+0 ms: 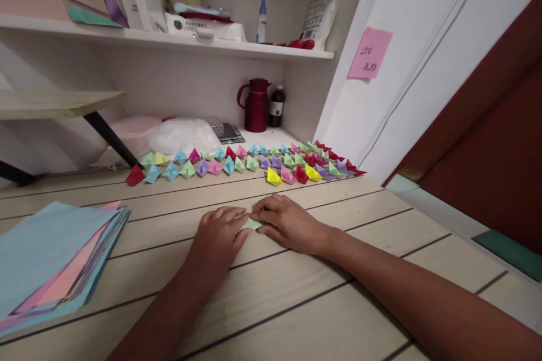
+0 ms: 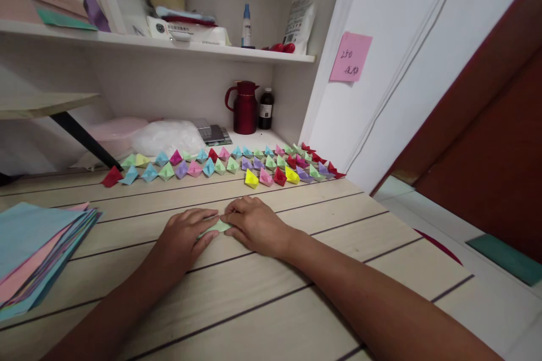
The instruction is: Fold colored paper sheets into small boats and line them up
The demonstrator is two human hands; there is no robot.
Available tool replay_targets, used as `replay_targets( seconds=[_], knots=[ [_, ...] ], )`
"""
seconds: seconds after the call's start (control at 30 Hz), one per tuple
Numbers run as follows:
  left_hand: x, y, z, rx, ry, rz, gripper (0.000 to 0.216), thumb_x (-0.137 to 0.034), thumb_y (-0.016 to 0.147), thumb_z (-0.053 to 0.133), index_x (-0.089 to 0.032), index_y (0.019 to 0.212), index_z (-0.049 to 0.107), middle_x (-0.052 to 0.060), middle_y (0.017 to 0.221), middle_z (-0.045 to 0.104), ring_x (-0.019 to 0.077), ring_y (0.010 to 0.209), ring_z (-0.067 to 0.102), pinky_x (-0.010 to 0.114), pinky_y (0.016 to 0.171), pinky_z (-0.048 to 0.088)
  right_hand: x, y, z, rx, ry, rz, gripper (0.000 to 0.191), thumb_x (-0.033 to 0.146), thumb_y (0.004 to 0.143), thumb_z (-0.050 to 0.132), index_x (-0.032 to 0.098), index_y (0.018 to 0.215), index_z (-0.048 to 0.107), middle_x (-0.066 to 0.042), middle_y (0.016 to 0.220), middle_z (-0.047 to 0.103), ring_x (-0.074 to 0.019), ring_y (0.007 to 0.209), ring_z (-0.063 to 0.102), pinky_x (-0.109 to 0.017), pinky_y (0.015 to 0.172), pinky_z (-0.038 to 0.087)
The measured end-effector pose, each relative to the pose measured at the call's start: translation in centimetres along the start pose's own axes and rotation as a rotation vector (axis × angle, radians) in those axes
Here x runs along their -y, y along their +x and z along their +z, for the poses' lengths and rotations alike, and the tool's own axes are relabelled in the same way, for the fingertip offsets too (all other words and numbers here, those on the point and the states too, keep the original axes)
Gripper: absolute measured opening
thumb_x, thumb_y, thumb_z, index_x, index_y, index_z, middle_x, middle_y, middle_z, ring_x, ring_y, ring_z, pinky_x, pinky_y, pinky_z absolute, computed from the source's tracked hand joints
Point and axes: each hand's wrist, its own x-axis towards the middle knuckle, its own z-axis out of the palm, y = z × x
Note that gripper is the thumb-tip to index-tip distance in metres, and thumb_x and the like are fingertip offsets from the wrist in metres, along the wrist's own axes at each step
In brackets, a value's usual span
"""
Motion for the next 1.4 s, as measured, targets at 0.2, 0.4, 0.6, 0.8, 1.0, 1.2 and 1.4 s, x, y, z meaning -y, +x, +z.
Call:
replay_targets(
  seconds=[0.2,0.4,0.6,0.8,1.0,1.2,1.4],
  knots=[
    [0.3,0.0,0.5,-0.021,-0.048,-0.056,0.023,-0.025,0.089,0.053,-0.030,0.103,0.071,0.002,0.116,0.070,0.0226,0.111,0.059,0.042,0.094,0.040,0.5,0.4,0.7,-0.036,-0.061,0.001,0.025,0.028,0.092,0.054,0.020,0.113,0.065,-0.010,0.108,0.064,-0.0221,0.100,0.055,-0.037,0.088,0.042],
    [1.1,0.3,-0.2,-0.130,-0.344,-0.206,0.011,-0.027,0.073,0.068,-0.024,0.082,0.073,0.004,0.106,0.072,0.0231,0.103,0.063,0.040,0.094,0.045,1.0,1.1,1.0,-0.160,0.201,0.167,0.017,0.021,0.091,0.052,0.017,0.090,0.068,-0.008,0.091,0.067,-0.0190,0.089,0.058,-0.032,0.082,0.044],
    [0.8,0.3,-1.1,-0.267,-0.857,-0.527,0.031,-0.036,0.067,0.071,-0.019,0.092,0.070,0.008,0.097,0.073,0.0241,0.096,0.067,0.037,0.087,0.051,2.3,1.3,0.5,-0.205,0.938,0.504,0.025,0.036,0.086,0.058,0.016,0.071,0.062,0.001,0.065,0.054,-0.0124,0.062,0.047,-0.024,0.060,0.036],
    [-3.1,-0.1,0.4,-0.283,-1.156,-0.489,0.059,-0.065,0.081,0.047,-0.015,0.107,0.065,0.014,0.103,0.072,0.0281,0.095,0.067,0.045,0.094,0.047,2.3,1.5,0.4,-0.327,1.027,0.626,0.033,0.043,0.083,0.059,0.015,0.066,0.060,0.000,0.063,0.055,-0.0129,0.063,0.047,-0.024,0.060,0.035],
    [-5.0,0.3,0.8,-0.382,-1.258,-0.603,0.055,-0.051,0.072,0.066,-0.017,0.115,0.057,0.010,0.104,0.071,0.0260,0.100,0.065,0.035,0.087,0.048,3.1,1.3,0.1,-0.355,0.552,0.370,0.017,0.020,0.084,0.055,0.018,0.072,0.067,-0.004,0.079,0.065,-0.0170,0.077,0.057,-0.028,0.072,0.041],
    [-3.8,0.2,-0.7,-0.253,-1.212,-0.694,0.027,-0.041,0.069,0.071,-0.016,0.077,0.066,0.002,0.070,0.068,0.0174,0.071,0.061,0.025,0.068,0.046,4.0,1.2,0.1,-0.284,0.778,0.472,0.014,0.021,0.081,0.059,0.016,0.069,0.066,-0.001,0.070,0.059,-0.0130,0.066,0.051,-0.024,0.061,0.037],
    [-4.3,0.0,-1.7,-0.285,-1.266,-0.736,0.024,-0.038,0.068,0.073,-0.017,0.078,0.068,0.000,0.072,0.068,0.0153,0.072,0.058,0.024,0.071,0.043,3.7,1.2,0.4,-0.236,1.126,0.572,0.017,0.029,0.080,0.062,0.015,0.070,0.064,0.004,0.059,0.045,-0.0090,0.057,0.036,-0.023,0.054,0.027]
  ],
)
